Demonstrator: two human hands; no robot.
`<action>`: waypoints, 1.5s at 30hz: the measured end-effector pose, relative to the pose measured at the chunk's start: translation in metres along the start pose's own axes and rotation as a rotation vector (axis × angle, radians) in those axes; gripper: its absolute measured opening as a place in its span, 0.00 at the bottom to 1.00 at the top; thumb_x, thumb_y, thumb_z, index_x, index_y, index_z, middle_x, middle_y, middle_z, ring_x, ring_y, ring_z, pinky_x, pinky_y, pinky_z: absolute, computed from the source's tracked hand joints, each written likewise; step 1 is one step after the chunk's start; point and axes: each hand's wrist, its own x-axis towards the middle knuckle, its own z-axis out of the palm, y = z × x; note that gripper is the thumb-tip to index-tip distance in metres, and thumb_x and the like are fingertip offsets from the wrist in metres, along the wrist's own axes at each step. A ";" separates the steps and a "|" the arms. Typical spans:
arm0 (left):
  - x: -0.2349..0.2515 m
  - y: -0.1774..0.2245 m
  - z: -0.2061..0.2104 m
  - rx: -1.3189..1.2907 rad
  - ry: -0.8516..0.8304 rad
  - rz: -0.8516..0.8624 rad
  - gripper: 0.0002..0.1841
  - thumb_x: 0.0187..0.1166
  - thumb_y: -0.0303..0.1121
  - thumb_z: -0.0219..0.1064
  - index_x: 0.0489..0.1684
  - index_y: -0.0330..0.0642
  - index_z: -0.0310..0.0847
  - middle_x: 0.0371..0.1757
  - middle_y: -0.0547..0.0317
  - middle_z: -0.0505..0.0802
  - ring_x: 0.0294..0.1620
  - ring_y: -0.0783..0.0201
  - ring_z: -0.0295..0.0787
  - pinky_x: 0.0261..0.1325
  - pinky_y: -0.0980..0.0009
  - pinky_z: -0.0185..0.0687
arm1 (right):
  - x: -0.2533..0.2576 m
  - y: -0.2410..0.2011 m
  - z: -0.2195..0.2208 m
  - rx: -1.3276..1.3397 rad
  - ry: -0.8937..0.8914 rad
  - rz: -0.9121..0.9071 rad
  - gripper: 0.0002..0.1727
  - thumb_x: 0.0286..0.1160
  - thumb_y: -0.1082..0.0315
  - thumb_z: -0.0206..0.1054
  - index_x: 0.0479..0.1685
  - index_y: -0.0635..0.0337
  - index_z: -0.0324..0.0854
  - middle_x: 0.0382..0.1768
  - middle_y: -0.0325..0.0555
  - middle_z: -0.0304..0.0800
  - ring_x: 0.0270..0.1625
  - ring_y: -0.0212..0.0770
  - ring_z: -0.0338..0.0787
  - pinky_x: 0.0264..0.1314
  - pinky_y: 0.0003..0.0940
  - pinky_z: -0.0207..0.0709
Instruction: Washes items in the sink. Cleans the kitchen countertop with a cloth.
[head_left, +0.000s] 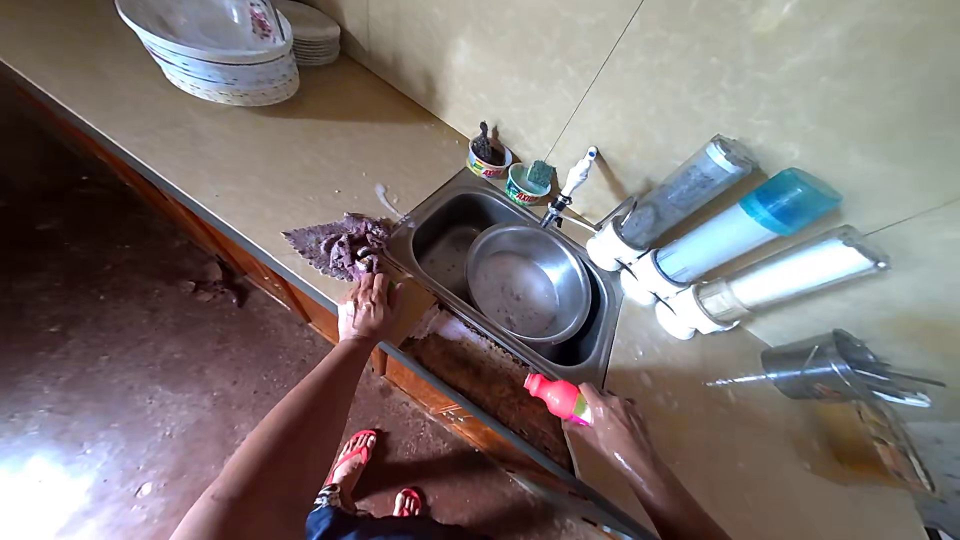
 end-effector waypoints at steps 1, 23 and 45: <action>0.000 0.000 0.000 0.001 0.002 0.002 0.21 0.90 0.43 0.56 0.57 0.29 0.82 0.60 0.31 0.88 0.62 0.33 0.87 0.58 0.35 0.79 | 0.002 -0.007 -0.003 -0.002 -0.012 -0.006 0.37 0.71 0.46 0.76 0.74 0.62 0.75 0.57 0.65 0.91 0.65 0.64 0.88 0.71 0.62 0.73; -0.001 -0.002 -0.002 -0.031 0.018 0.023 0.21 0.90 0.43 0.57 0.58 0.30 0.83 0.59 0.31 0.89 0.61 0.32 0.88 0.58 0.36 0.80 | 0.023 -0.086 -0.036 -0.115 0.057 -0.269 0.31 0.74 0.52 0.74 0.71 0.61 0.77 0.62 0.60 0.89 0.71 0.59 0.84 0.78 0.62 0.63; -0.001 -0.001 -0.001 -0.009 0.075 0.061 0.20 0.88 0.40 0.59 0.54 0.27 0.83 0.56 0.29 0.89 0.58 0.30 0.89 0.53 0.34 0.80 | -0.004 -0.005 0.010 0.012 0.081 -0.124 0.31 0.68 0.53 0.79 0.65 0.65 0.81 0.55 0.64 0.92 0.64 0.65 0.89 0.70 0.64 0.72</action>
